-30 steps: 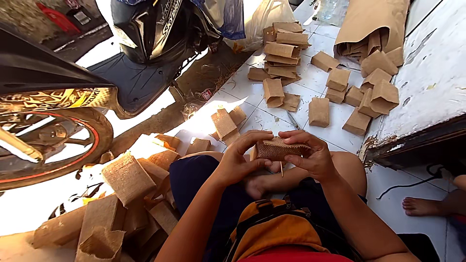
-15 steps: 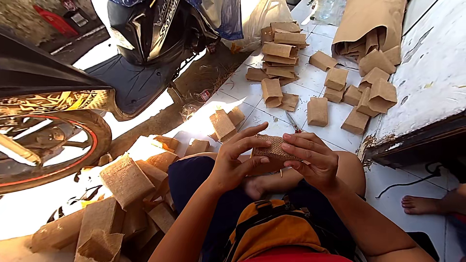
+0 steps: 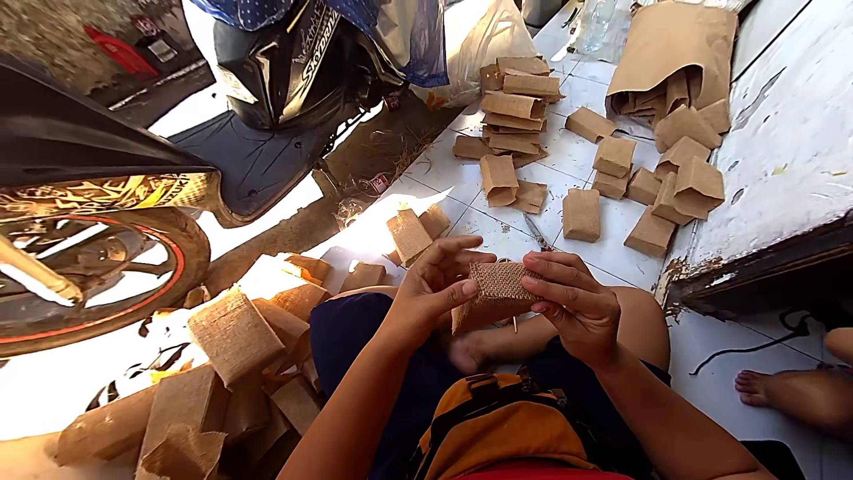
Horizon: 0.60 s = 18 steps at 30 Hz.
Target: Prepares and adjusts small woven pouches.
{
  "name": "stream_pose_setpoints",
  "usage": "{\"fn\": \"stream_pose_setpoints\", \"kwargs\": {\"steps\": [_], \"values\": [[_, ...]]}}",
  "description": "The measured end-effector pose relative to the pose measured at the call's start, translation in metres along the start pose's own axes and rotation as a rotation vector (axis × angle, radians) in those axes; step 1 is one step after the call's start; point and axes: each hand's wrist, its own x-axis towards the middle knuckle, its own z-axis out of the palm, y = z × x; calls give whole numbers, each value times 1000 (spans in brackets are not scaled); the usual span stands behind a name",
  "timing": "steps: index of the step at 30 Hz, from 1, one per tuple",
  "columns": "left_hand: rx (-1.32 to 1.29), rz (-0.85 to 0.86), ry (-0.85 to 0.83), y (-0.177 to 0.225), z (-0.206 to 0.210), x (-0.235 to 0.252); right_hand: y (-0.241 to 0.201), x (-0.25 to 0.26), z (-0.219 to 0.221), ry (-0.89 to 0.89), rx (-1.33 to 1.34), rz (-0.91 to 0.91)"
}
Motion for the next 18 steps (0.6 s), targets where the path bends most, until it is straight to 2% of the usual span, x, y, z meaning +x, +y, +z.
{"fn": "stream_pose_setpoints", "kwargs": {"steps": [8, 11, 14, 17, 18], "values": [[-39, 23, 44, -2, 1, 0, -1, -4, 4, -3, -44, 8], [-32, 38, 34, -10, -1, 2, 1, -3, 9, 26, 135, 152], [-98, 70, -132, -18, -9, 11, 4, -3, 16, 86, 452, 374], [-121, 7, -294, -19, -3, 16, -1, 0, 24, 197, 686, 590], [-200, -36, -306, -21, 4, 15, -2, 2, 27, 224, 704, 628]]}}
